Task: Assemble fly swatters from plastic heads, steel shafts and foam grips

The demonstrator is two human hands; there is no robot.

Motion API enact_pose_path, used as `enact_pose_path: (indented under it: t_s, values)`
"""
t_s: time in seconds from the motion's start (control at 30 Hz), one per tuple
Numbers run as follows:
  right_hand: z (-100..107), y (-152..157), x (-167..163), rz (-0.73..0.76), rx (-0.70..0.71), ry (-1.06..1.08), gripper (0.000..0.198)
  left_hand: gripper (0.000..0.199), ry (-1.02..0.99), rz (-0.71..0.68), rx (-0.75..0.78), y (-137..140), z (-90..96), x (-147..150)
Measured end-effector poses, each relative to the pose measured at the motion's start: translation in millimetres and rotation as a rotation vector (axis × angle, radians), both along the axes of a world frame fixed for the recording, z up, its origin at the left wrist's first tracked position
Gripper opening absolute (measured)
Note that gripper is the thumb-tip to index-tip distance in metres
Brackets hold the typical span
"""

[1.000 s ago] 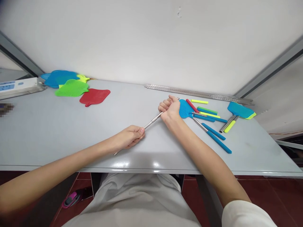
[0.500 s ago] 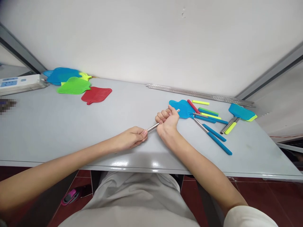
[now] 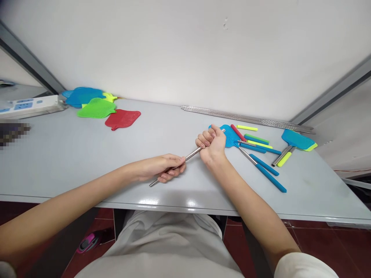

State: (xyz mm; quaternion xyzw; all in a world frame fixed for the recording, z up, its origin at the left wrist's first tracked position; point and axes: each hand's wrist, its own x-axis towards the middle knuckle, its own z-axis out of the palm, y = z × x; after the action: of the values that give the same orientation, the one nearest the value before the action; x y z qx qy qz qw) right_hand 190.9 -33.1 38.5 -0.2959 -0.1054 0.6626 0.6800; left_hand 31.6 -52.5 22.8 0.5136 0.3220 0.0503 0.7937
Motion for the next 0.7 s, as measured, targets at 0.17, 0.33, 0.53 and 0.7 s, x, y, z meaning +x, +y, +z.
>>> enact_pose_path:
  t_s: [0.17,0.33,0.53,0.7]
  values:
    - [10,3,17,-0.072,0.061,-0.041,0.037,0.029,-0.015,0.014,0.064,3,-1.1,-3]
    - [19,5,36,-0.138,0.096,-0.044,0.035,0.031,-0.028,0.0,0.118,5,-0.3,-5]
    - [26,6,48,-0.144,0.128,-0.081,0.036,0.031,-0.028,-0.013,0.124,5,-1.9,-6]
    - [28,6,51,-0.143,0.127,-0.066,0.036,0.03,-0.027,-0.012,0.123,4,0.2,-6]
